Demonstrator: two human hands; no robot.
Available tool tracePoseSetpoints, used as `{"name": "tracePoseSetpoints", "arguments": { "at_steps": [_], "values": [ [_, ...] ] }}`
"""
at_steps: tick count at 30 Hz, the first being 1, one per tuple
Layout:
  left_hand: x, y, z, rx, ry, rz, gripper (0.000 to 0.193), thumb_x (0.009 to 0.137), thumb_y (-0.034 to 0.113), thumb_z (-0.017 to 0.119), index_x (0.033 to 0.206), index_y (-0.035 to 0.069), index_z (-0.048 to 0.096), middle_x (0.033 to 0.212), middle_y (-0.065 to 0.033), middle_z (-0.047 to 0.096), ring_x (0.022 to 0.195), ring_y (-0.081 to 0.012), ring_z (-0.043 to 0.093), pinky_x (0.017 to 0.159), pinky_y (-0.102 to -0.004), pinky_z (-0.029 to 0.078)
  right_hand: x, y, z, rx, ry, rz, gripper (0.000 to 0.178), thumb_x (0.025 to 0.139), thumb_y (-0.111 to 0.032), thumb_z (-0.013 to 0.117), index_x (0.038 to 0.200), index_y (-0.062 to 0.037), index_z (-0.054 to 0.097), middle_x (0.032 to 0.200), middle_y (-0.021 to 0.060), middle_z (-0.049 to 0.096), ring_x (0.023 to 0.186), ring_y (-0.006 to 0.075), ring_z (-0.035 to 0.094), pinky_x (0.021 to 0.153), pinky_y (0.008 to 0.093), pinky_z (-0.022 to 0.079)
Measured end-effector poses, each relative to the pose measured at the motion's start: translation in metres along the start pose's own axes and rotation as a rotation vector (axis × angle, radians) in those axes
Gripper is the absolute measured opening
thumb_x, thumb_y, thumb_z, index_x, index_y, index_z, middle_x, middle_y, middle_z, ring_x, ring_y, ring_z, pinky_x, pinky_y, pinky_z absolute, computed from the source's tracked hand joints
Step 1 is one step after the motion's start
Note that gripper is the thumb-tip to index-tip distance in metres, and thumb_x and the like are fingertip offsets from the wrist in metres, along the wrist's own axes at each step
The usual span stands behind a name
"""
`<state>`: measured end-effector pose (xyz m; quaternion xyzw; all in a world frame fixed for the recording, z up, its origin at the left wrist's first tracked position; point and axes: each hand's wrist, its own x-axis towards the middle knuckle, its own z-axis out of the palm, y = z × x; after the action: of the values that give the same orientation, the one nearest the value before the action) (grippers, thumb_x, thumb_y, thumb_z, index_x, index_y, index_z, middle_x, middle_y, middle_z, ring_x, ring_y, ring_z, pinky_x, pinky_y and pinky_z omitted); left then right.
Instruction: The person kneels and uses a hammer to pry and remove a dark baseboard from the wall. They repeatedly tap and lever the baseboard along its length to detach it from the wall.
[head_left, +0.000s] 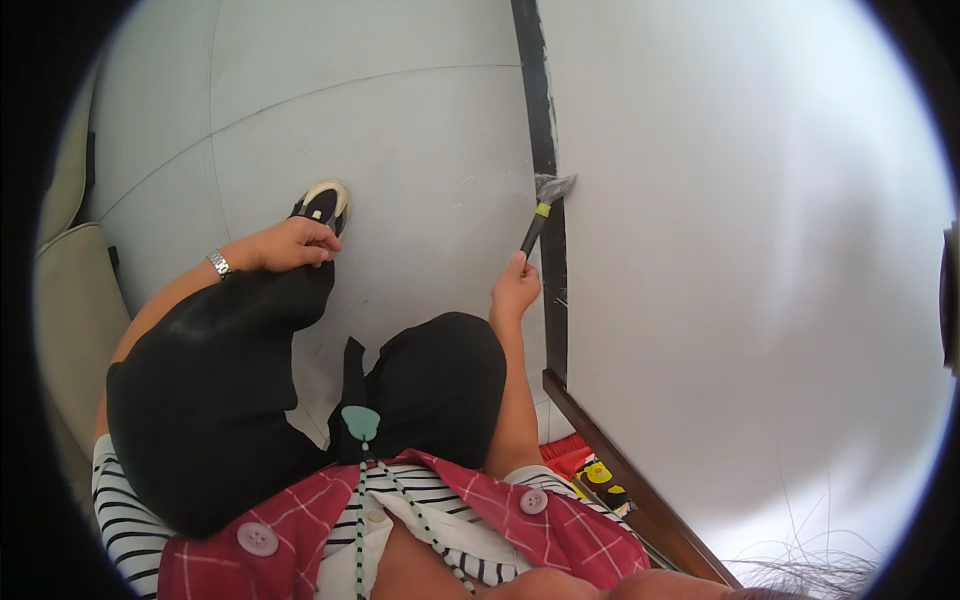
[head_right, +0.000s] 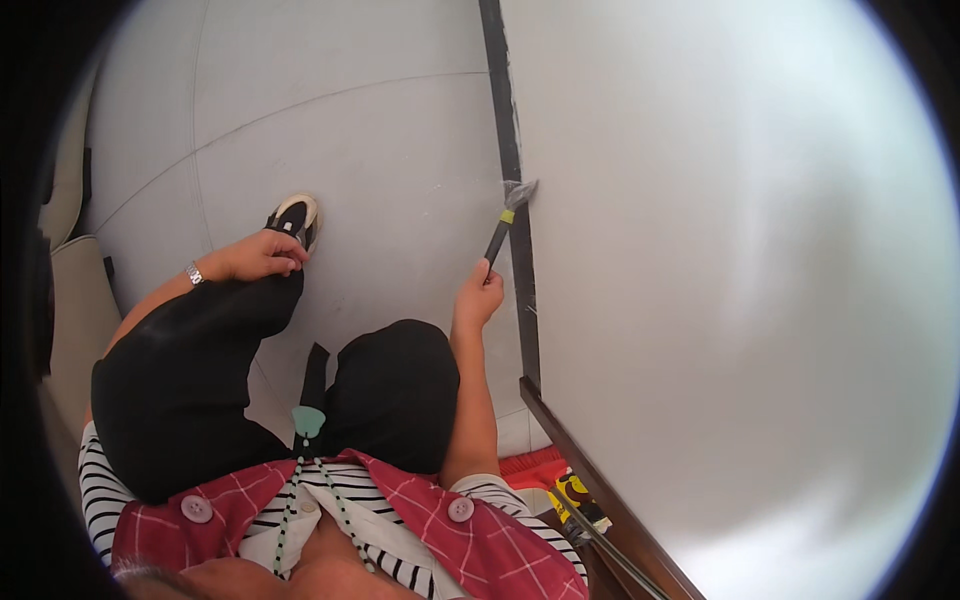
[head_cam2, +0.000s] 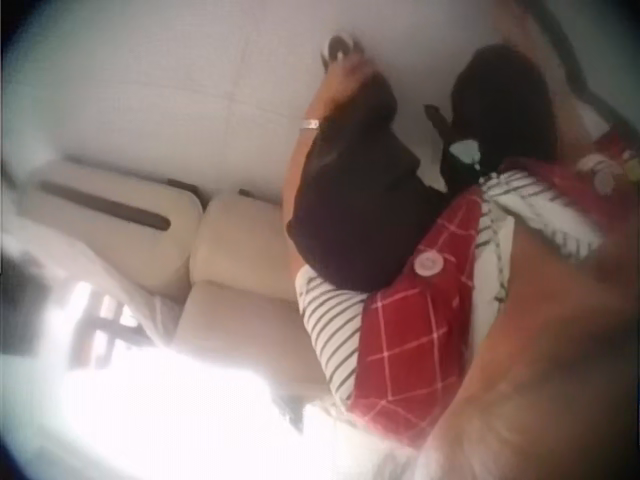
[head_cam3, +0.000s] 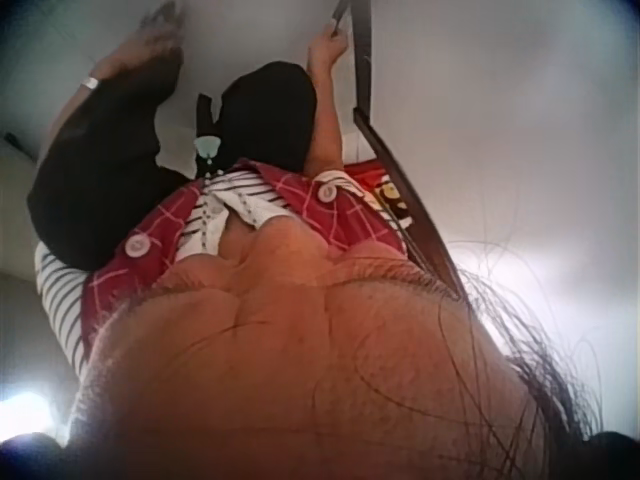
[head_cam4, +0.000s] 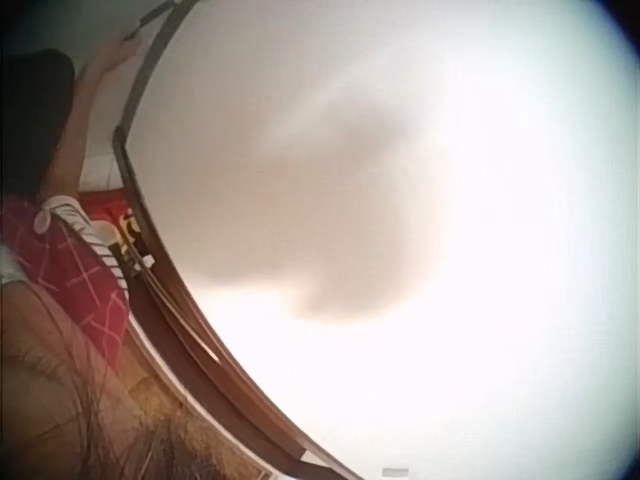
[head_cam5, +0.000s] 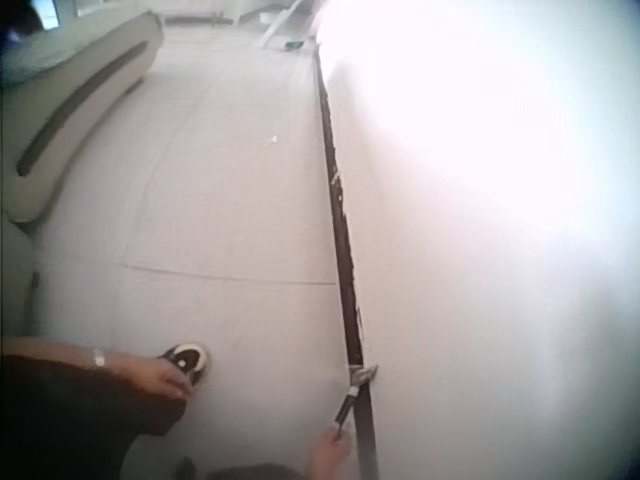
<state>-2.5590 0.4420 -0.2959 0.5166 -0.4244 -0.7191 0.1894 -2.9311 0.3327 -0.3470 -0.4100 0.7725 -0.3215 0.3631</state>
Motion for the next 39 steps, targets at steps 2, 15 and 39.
{"name": "tracePoseSetpoints", "arguments": {
  "at_steps": [2,15,39],
  "values": [
    [-0.008,-0.005,0.004,0.013,0.01,0.047,0.026,0.088,0.008,0.053,0.111,-0.003,0.058,0.094,-0.0066,0.063,0.081,-0.0114,0.058,0.077,-0.0272,0.048,-0.023,0.005,-0.014,-0.133,0.052,-0.004,0.041,0.09,-0.036,0.057,0.083,0.0051,0.056,0.069,0.0085,0.056,0.063,0.0173,0.05,0.061,0.0338,0.043],
    [-0.023,-0.003,0.004,0.068,0.033,0.121,0.026,0.086,0.006,0.053,0.11,-0.004,0.058,0.094,-0.0066,0.063,0.084,-0.0117,0.058,0.081,-0.0272,0.047,-0.01,0.01,0.007,-0.036,0.013,0.068,0.04,0.09,-0.032,0.057,0.08,0.0067,0.056,0.07,0.0068,0.058,0.061,0.0153,0.05,0.059,0.034,0.044],
    [-0.034,0.004,0.002,-0.018,0.015,0.097,0.024,0.087,0.007,0.051,0.107,-0.002,0.059,0.094,-0.0057,0.062,0.084,-0.0114,0.059,0.08,-0.027,0.048,0.016,-0.071,0.043,0.101,-0.124,-0.006,0.042,0.092,-0.036,0.054,0.068,-0.0018,0.049,0.054,0.0054,0.048,0.042,0.0141,0.043,0.039,0.0307,0.035]
  ]
}}
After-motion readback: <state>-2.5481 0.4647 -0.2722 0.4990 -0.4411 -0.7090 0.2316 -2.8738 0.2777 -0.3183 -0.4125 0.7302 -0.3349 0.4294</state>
